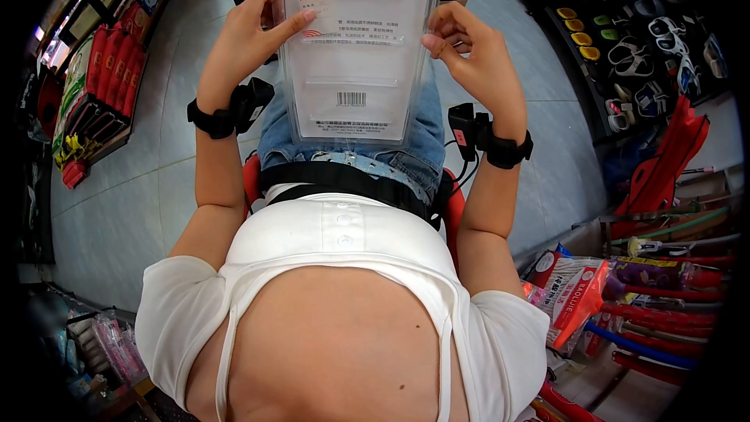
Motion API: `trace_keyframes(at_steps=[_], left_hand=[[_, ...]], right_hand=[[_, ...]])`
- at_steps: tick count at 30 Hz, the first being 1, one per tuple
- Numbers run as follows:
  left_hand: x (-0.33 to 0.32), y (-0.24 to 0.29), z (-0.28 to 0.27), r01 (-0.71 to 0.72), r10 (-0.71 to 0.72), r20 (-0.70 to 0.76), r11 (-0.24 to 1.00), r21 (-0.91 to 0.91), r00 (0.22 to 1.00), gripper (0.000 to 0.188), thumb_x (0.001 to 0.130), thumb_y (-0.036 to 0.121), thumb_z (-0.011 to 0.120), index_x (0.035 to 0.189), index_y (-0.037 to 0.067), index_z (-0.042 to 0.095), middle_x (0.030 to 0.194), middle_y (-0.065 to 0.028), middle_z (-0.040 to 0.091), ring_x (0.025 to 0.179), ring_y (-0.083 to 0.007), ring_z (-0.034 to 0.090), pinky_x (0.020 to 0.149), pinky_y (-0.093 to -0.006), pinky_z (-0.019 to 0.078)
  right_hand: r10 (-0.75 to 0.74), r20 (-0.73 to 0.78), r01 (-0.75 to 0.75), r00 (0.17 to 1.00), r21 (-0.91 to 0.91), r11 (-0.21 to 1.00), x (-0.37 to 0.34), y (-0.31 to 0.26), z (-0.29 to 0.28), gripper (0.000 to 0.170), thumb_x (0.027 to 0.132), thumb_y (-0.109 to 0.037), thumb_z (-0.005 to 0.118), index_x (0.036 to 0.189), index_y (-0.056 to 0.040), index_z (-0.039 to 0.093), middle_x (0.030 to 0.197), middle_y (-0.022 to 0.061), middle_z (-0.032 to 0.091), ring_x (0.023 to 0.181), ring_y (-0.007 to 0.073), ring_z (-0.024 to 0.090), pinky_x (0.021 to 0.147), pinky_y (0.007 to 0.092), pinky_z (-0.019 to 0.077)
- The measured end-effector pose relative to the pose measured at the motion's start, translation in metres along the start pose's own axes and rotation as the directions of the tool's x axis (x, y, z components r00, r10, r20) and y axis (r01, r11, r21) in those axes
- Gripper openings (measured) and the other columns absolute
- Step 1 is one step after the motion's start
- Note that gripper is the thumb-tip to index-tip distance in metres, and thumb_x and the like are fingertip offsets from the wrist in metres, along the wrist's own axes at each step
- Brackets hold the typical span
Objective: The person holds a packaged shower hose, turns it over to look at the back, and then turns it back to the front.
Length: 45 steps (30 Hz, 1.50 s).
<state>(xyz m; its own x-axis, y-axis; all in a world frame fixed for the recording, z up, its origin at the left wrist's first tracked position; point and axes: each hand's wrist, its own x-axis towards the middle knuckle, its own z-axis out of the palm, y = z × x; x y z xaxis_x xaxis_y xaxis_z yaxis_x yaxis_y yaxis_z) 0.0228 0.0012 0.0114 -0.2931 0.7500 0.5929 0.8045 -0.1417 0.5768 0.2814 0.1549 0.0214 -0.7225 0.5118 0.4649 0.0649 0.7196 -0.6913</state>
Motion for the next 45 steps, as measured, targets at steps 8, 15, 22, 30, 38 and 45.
trace_keyframes(at_steps=[8,15,22,30,38,45], left_hand=[[0.000,-0.005,-0.001,0.039,-0.039,0.003,0.999,0.029,0.999,0.050,0.079,0.049,0.074,0.077,0.005,0.051,0.064,-0.0033,0.051,0.060,-0.0114,0.049,0.055,-0.0241,0.0409],[-0.001,-0.008,0.013,0.097,-0.091,-0.065,0.990,0.107,0.994,0.069,0.078,0.056,0.070,0.096,-0.009,0.056,0.086,-0.0205,0.059,0.075,-0.0267,0.061,0.068,-0.0351,0.0514],[-0.001,-0.021,0.024,0.129,-0.099,-0.135,0.963,0.235,0.986,0.084,0.073,0.063,0.070,0.107,-0.012,0.054,0.106,-0.0257,0.055,0.093,-0.0345,0.059,0.078,-0.0406,0.0509],[0.007,-0.022,0.001,0.152,-0.145,0.119,0.987,-0.051,0.982,0.084,0.071,0.059,0.075,0.114,-0.010,0.055,0.110,-0.0232,0.059,0.087,-0.0295,0.064,0.064,-0.0366,0.0538],[0.005,-0.016,0.009,0.004,0.023,0.095,0.960,-0.279,0.995,0.105,0.067,0.062,0.076,0.138,-0.006,0.039,0.130,-0.0274,0.048,0.112,-0.0369,0.056,0.085,-0.0415,0.0536],[0.000,-0.009,0.020,-0.026,0.114,0.183,0.905,-0.425,0.976,0.102,0.073,0.061,0.072,0.141,-0.005,0.034,0.134,-0.0283,0.045,0.125,-0.0409,0.047,0.098,-0.0477,0.0456]], right_hand=[[-0.093,-0.036,0.094,0.995,0.018,0.995,0.001,-0.001,0.003,0.021,0.086,-0.015,0.070,0.099,-0.0044,0.059,0.097,0.0038,0.061,0.093,0.0144,0.060,0.081,0.0294,0.0509],[-0.107,0.083,0.087,0.991,0.222,0.971,0.002,-0.001,0.006,0.031,0.089,-0.023,0.069,0.111,-0.0035,0.057,0.112,0.0062,0.060,0.107,0.0172,0.058,0.095,0.0343,0.0472],[-0.167,0.113,0.114,0.980,0.370,0.922,0.001,-0.013,0.015,0.036,0.092,-0.024,0.064,0.119,-0.0024,0.055,0.124,0.0127,0.057,0.121,0.0235,0.053,0.101,0.0359,0.0437],[-0.206,0.066,0.147,0.976,0.496,0.856,0.002,-0.022,0.019,0.035,0.091,-0.017,0.066,0.120,-0.0001,0.056,0.130,0.0132,0.053,0.120,0.0221,0.054,0.100,0.0339,0.0446],[-0.034,0.117,-0.016,0.993,0.395,0.919,0.003,-0.003,0.010,0.037,0.090,-0.020,0.066,0.120,0.0009,0.058,0.110,0.0079,0.062,0.098,0.0153,0.061,0.089,0.0306,0.0510],[0.085,0.250,-0.183,0.965,0.403,0.897,0.003,0.013,0.002,0.039,0.092,-0.033,0.063,0.112,0.0003,0.064,0.100,0.0051,0.065,0.092,0.0121,0.061,0.080,0.0283,0.0517]])
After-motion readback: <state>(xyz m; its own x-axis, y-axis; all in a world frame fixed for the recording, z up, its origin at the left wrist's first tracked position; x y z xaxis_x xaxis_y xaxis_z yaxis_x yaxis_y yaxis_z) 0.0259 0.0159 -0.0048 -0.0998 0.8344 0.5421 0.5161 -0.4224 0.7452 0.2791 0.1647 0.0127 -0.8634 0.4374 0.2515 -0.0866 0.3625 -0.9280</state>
